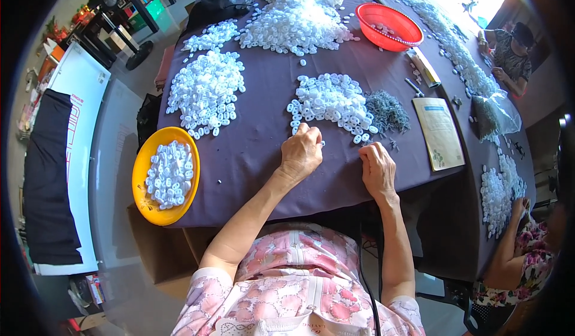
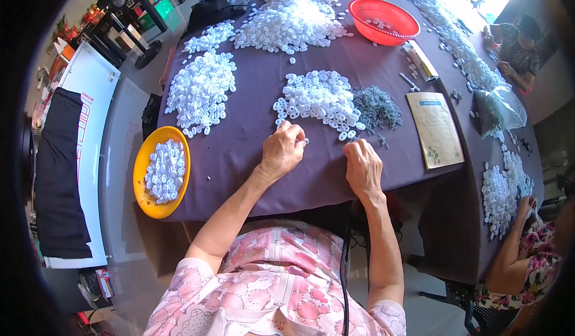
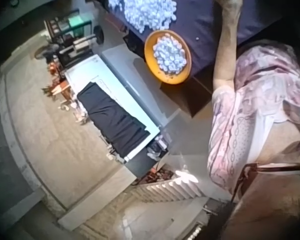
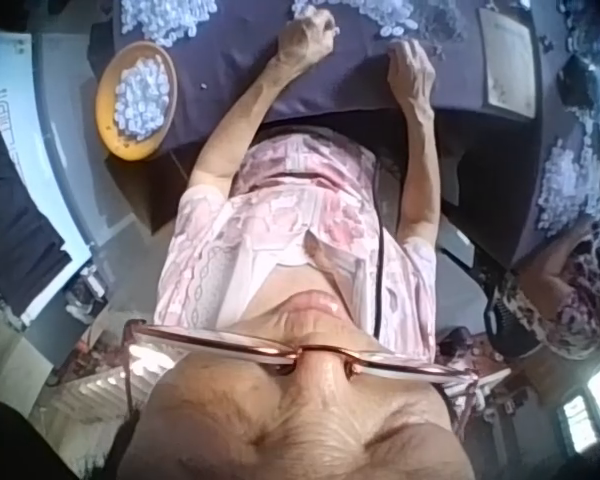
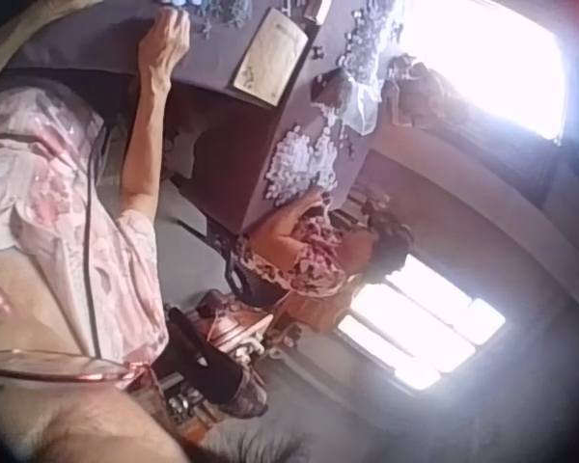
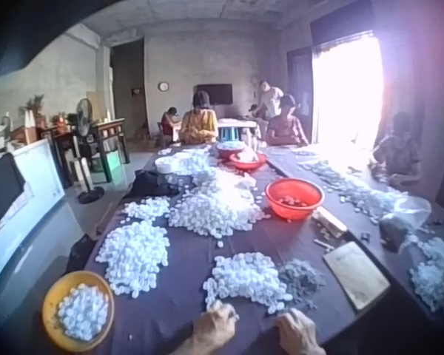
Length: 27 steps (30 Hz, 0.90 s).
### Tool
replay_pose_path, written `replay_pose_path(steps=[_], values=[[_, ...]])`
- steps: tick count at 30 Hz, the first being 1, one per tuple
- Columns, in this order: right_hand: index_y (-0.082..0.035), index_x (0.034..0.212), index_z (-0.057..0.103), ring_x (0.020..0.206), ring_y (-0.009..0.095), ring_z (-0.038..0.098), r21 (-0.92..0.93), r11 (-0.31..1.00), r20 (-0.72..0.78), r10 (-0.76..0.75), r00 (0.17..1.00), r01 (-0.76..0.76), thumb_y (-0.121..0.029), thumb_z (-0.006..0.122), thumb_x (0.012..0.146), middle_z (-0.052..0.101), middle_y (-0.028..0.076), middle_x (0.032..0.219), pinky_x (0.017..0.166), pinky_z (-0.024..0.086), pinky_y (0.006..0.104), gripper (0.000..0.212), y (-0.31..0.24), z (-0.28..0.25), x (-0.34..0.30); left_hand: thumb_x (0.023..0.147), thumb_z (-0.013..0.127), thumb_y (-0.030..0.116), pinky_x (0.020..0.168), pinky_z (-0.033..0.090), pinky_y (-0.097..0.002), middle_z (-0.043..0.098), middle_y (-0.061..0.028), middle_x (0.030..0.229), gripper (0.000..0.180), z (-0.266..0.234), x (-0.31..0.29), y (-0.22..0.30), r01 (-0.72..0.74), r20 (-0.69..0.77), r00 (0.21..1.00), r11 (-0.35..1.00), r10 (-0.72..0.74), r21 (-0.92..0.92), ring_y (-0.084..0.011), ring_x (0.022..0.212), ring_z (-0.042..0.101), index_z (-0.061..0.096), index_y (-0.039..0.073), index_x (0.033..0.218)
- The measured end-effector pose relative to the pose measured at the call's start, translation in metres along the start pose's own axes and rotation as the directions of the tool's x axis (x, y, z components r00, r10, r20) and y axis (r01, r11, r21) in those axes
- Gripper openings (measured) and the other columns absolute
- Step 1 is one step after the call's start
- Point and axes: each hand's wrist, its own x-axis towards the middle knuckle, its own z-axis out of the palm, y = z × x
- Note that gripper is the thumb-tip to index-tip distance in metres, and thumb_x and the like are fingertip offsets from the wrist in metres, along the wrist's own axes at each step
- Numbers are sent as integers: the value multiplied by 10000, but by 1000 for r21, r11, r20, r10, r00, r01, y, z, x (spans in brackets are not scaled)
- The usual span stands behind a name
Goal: The person assembles plastic cord locks by hand, picking up plastic components and pins from the table and fitting them together.
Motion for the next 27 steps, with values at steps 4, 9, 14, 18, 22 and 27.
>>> replay_pose_path(steps=[4, 9, 14, 18, 22, 27], values=[[-57, 840, 512, 734, 290, 562, -4, 1000, -15, -8, 1000, 8, 6, 580, 778, 516, 98, 789, 628, 453, 387, 112, -3, 0, 1, 773, 682, 135, 634, 507, -351, 581, -87, 828, 122, -4, 0, -5, 22, -73, 997, 990, -33, -139, -242, 684, 613, 589, 57, 775], [-50, 846, 519, 756, 296, 568, 9, 1000, -21, 8, 1000, -8, 1, 575, 795, 531, 100, 806, 637, 455, 384, 91, -3, 1, 0, 816, 629, 44, 493, 442, -264, 560, -17, 716, 87, -19, -15, -14, 275, 201, 960, 534, -192, -800, -111, 563, 551, 547, 52, 788], [-21, 858, 541, 719, 293, 574, 300, 953, 41, 37, 998, -48, 54, 556, 798, 556, 116, 809, 622, 460, 350, 97, -28, 2, 3, 837, 608, 2, 367, 344, -177, 537, 3, 660, 93, -29, -52, -19, 346, 302, 934, 273, -192, -898, -36, 456, 448, 539, 65, 832], [-7, 876, 550, 746, 264, 591, 602, 794, 160, -17, 987, -84, 73, 564, 798, 575, 125, 867, 645, 474, 312, 112, -73, 7, 8, 839, 627, 21, 426, 396, -197, 573, -3, 690, 60, -25, -67, -24, 450, 438, 882, 34, -177, -892, -55, 510, 498, 608, 30, 896], [6, 894, 533, 744, 224, 595, 627, 773, 178, -28, 984, -91, 83, 551, 820, 576, 114, 905, 642, 491, 290, 108, -82, 26, 1, 854, 640, 59, 506, 492, -220, 628, -32, 755, 118, -23, -76, -19, 439, 444, 881, -64, -163, -896, -88, 579, 574, 624, 10, 960], [13, 894, 552, 726, 118, 579, 789, 519, 288, 160, 944, -329, 86, 536, 855, 567, 58, 894, 628, 503, 232, 84, -76, 38, -16, 869, 633, 78, 515, 512, -218, 642, -44, 767, 119, -22, -79, -14, 405, 383, 902, 84, -200, -910, -90, 604, 593, 625, -9, 949]])
